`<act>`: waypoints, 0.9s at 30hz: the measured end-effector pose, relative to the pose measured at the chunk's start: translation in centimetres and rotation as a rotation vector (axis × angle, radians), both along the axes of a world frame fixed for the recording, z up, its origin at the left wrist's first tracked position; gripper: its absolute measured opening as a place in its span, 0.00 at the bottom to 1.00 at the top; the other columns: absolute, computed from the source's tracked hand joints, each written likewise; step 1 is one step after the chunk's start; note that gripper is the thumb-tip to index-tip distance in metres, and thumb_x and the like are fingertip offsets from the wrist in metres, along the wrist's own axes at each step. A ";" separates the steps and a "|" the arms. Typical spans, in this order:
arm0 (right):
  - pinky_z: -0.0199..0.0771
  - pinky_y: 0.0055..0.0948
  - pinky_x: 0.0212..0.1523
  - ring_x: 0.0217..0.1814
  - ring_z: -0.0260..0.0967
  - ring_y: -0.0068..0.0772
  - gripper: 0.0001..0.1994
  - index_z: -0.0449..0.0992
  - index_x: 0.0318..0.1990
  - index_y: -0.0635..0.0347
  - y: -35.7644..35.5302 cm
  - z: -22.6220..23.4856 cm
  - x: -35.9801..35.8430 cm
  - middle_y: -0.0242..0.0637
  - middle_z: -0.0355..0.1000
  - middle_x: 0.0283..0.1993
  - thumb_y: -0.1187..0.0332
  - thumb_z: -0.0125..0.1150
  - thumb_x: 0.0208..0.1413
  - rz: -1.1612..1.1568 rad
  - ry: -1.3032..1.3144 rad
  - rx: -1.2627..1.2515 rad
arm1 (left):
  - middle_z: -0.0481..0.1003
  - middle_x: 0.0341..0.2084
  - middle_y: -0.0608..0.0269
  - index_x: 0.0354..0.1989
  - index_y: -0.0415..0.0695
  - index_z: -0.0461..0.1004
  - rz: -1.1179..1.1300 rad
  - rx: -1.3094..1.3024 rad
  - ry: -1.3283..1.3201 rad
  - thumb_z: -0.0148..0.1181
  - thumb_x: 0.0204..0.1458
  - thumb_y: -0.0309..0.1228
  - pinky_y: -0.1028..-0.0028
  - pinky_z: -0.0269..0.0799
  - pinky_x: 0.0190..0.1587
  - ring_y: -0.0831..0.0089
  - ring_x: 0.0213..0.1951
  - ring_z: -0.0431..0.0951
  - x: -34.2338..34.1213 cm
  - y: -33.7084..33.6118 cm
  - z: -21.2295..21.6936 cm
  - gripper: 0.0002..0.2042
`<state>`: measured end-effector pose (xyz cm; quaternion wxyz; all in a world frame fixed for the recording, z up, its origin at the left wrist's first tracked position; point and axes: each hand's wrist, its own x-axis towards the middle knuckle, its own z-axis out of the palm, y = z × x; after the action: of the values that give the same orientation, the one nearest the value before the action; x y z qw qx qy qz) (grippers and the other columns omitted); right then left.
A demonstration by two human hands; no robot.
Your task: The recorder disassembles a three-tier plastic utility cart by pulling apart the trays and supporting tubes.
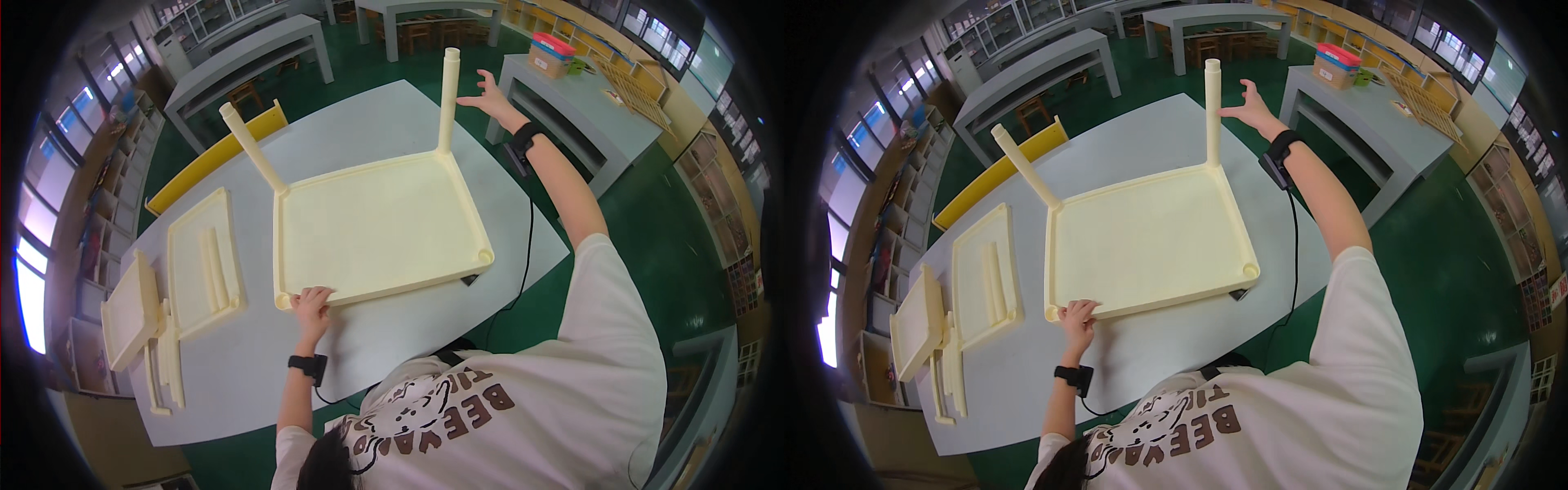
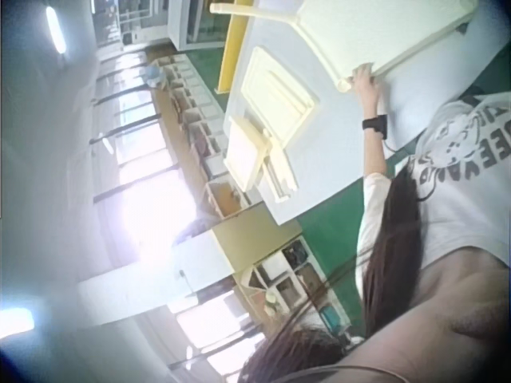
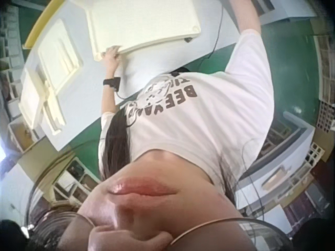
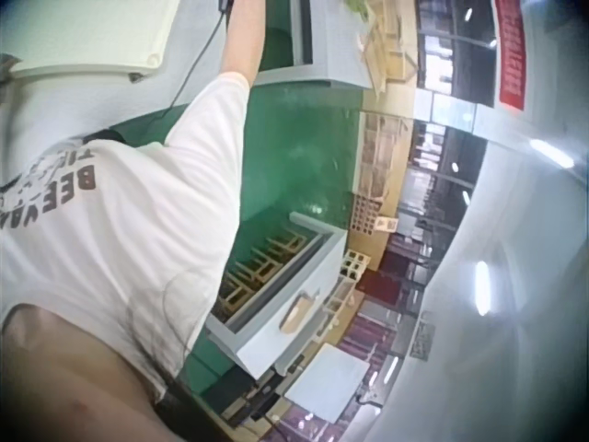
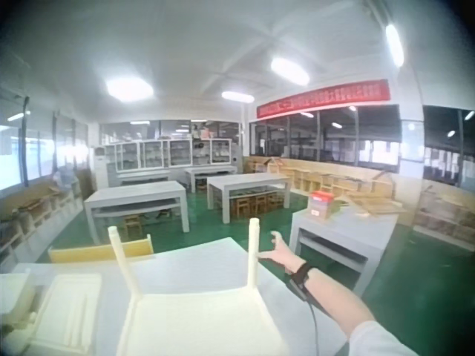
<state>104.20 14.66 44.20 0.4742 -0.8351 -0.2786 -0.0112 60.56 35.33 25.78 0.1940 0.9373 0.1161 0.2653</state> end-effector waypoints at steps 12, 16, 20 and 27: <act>0.63 0.22 0.27 0.23 0.64 0.23 0.09 0.66 0.21 0.59 1.7 -2.4 -1.2 0.32 0.65 0.19 0.68 0.60 0.38 0.427 0.210 0.325 | 0.66 0.41 0.69 0.35 0.58 0.72 0.357 0.239 0.363 0.54 0.29 0.20 0.59 0.51 0.45 0.63 0.45 0.60 -2.4 9.4 -0.5 0.21; 0.62 0.22 0.24 0.20 0.63 0.23 0.09 0.66 0.20 0.60 0.5 -3.6 -4.7 0.32 0.64 0.17 0.67 0.60 0.38 0.320 0.086 0.263 | 0.64 0.46 0.64 0.42 0.53 0.68 0.596 0.059 0.272 0.54 0.36 0.24 0.57 0.55 0.45 0.59 0.46 0.60 -1.3 12.8 1.2 0.19; 0.62 0.25 0.19 0.17 0.62 0.24 0.11 0.66 0.19 0.66 -0.1 -3.9 -11.4 0.35 0.65 0.14 0.67 0.59 0.37 -0.051 -0.094 0.358 | 0.65 0.44 0.59 0.46 0.46 0.64 0.056 -0.055 0.141 0.55 0.39 0.34 0.62 0.56 0.46 0.61 0.45 0.63 2.3 5.9 4.7 0.21; 0.60 0.20 0.19 0.18 0.60 0.16 0.09 0.66 0.18 0.63 -1.2 -2.7 -19.6 0.28 0.64 0.16 0.70 0.60 0.37 0.187 0.159 0.581 | 0.58 0.50 0.56 0.54 0.48 0.53 -0.276 0.074 0.487 0.64 0.29 0.38 0.63 0.52 0.50 0.58 0.50 0.57 5.4 -7.8 4.9 0.38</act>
<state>84.61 13.49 41.45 0.7122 -0.6338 -0.3012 0.0189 65.97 27.53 30.67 0.1606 0.9868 0.0209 0.0073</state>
